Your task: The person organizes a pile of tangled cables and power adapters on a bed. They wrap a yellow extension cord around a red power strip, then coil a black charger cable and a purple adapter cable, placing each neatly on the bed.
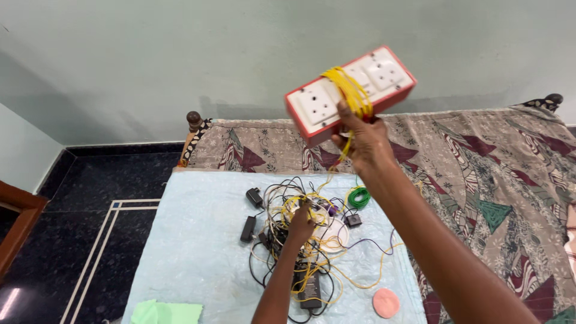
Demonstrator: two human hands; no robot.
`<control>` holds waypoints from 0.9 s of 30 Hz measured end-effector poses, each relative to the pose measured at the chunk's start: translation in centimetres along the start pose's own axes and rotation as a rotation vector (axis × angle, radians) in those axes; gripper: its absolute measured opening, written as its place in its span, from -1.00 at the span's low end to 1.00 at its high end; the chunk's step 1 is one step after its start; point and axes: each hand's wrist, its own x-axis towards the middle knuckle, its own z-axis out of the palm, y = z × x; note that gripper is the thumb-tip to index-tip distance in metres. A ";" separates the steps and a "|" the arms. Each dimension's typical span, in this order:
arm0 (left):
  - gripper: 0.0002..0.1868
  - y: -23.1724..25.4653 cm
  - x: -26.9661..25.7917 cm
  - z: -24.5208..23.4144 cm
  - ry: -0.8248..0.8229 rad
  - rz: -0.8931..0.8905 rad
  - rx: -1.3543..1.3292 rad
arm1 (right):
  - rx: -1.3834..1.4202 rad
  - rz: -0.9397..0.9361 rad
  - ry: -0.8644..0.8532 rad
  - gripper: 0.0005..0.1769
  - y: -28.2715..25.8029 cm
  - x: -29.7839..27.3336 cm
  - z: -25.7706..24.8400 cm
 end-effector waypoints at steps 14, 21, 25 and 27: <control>-0.76 1.3 -0.1 2.8 0.238 -0.700 -1.158 | -0.166 -0.061 -0.077 -0.04 -5.8 -4.8 -3.1; -0.79 3.7 -3.7 -3.7 0.424 -0.709 -0.142 | -0.138 -0.140 -0.078 -0.14 -7.2 2.4 -9.5; -0.84 4.0 -4.3 -5.8 0.618 -0.544 0.340 | -0.129 -0.119 -0.015 -0.12 -7.7 3.8 -12.4; -0.80 2.0 -4.0 -6.1 0.599 -0.673 0.177 | -0.123 -0.123 0.009 -0.12 -8.1 3.8 -12.5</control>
